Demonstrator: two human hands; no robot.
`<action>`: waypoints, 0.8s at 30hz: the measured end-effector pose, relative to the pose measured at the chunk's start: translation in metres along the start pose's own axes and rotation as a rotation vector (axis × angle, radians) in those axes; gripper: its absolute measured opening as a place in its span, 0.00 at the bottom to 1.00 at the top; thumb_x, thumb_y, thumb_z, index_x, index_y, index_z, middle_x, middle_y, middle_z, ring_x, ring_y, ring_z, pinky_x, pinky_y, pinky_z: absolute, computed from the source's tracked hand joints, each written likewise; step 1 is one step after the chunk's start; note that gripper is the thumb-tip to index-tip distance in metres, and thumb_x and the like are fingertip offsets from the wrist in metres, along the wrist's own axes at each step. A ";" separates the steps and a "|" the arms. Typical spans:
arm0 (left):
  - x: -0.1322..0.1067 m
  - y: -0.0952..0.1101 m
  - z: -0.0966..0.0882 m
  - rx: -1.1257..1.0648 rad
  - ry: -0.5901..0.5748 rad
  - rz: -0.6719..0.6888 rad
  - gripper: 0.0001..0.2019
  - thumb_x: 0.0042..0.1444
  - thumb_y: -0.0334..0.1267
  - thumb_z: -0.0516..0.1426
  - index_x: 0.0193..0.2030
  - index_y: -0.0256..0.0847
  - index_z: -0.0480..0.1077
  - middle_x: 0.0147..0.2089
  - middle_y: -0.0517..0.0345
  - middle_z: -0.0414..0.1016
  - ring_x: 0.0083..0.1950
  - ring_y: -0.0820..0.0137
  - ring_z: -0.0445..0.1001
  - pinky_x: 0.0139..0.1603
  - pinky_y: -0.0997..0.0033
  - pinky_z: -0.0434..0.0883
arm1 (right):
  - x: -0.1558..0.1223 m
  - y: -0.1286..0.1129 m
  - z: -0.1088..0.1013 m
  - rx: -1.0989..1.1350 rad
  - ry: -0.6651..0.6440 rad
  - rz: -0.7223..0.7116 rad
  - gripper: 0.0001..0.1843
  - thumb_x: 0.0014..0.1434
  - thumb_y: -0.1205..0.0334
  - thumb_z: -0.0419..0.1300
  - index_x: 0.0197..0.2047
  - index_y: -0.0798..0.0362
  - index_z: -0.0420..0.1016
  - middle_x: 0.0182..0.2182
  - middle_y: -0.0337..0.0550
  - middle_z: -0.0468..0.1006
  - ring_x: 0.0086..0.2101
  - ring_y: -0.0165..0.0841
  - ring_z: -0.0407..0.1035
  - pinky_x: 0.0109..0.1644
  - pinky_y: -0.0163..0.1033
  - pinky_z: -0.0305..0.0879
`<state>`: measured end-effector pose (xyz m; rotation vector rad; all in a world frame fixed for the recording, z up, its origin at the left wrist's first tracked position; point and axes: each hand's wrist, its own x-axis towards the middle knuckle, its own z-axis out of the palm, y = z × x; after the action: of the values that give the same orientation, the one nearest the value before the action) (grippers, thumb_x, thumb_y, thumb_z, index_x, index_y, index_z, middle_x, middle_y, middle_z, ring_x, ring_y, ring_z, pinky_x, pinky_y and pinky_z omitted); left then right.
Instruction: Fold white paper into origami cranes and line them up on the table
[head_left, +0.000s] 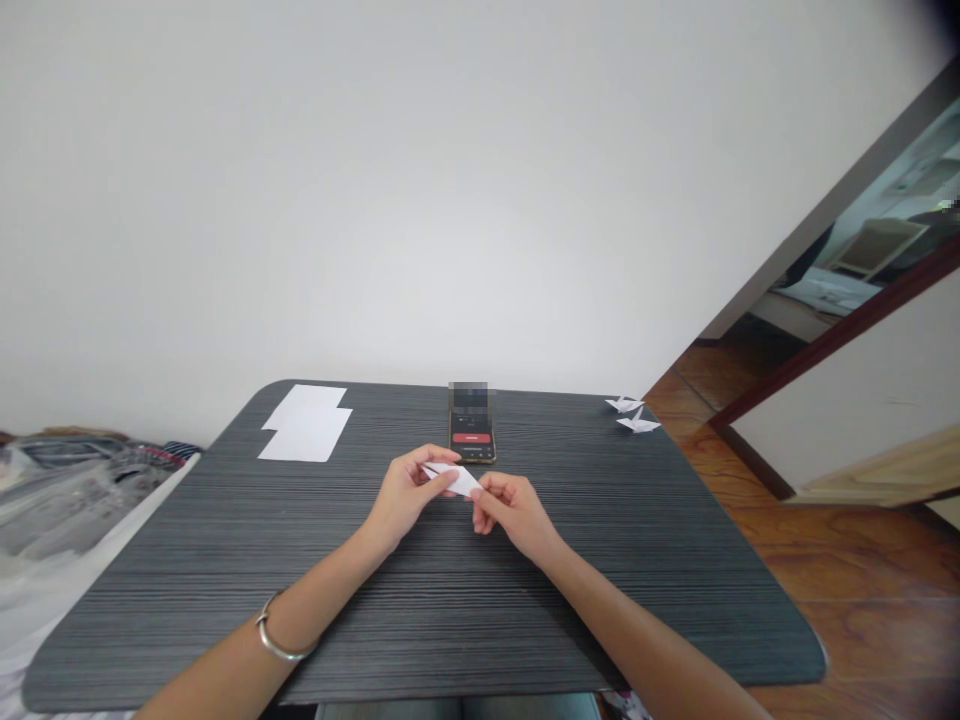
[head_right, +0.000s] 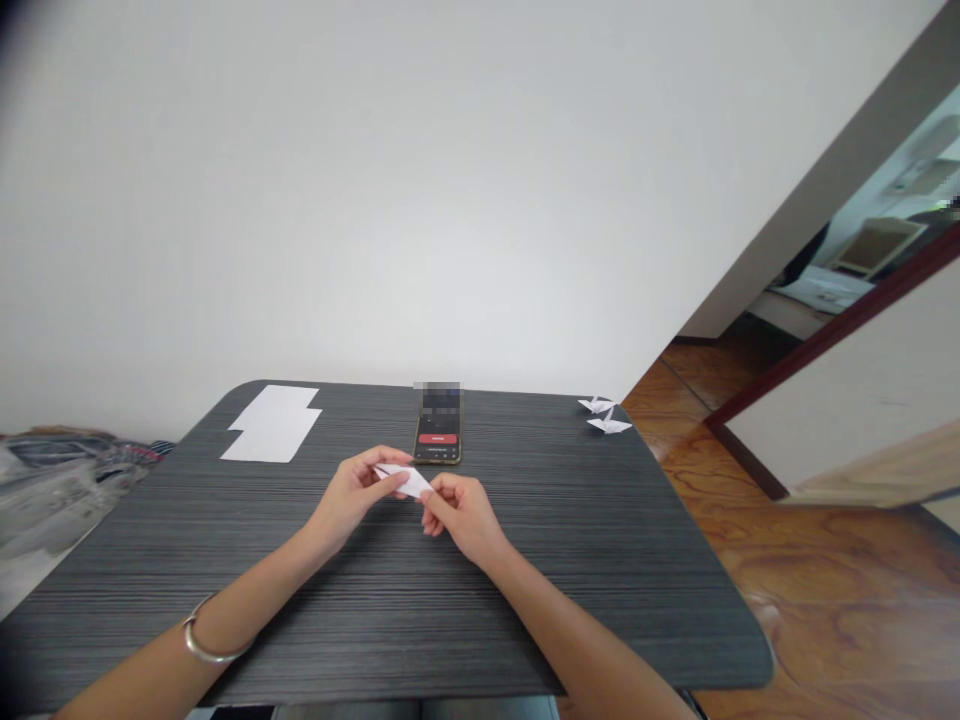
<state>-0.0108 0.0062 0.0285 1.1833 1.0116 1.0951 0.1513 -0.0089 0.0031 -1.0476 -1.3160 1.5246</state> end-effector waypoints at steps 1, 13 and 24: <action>0.000 -0.001 0.000 0.005 0.010 -0.012 0.11 0.42 0.36 0.63 0.34 0.35 0.72 0.29 0.58 0.73 0.29 0.73 0.71 0.31 0.75 0.70 | 0.000 -0.001 0.000 0.019 0.032 -0.016 0.11 0.50 0.55 0.60 0.28 0.56 0.70 0.16 0.35 0.73 0.16 0.25 0.67 0.20 0.29 0.62; -0.003 -0.001 0.004 -0.066 -0.069 -0.113 0.12 0.42 0.40 0.63 0.23 0.35 0.66 0.24 0.59 0.73 0.26 0.74 0.72 0.25 0.77 0.71 | 0.001 -0.009 -0.002 0.097 0.227 -0.076 0.13 0.43 0.55 0.66 0.28 0.55 0.71 0.19 0.38 0.77 0.19 0.29 0.70 0.24 0.34 0.69; -0.004 -0.008 0.008 -0.073 -0.129 -0.085 0.11 0.44 0.39 0.63 0.30 0.33 0.69 0.27 0.56 0.75 0.26 0.75 0.72 0.28 0.76 0.70 | 0.000 -0.009 -0.001 0.166 0.165 0.042 0.15 0.40 0.58 0.68 0.27 0.56 0.69 0.19 0.38 0.77 0.20 0.30 0.72 0.26 0.34 0.69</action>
<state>-0.0030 0.0004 0.0212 1.1279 0.9071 0.9689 0.1526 -0.0077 0.0119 -1.0748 -1.0424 1.5155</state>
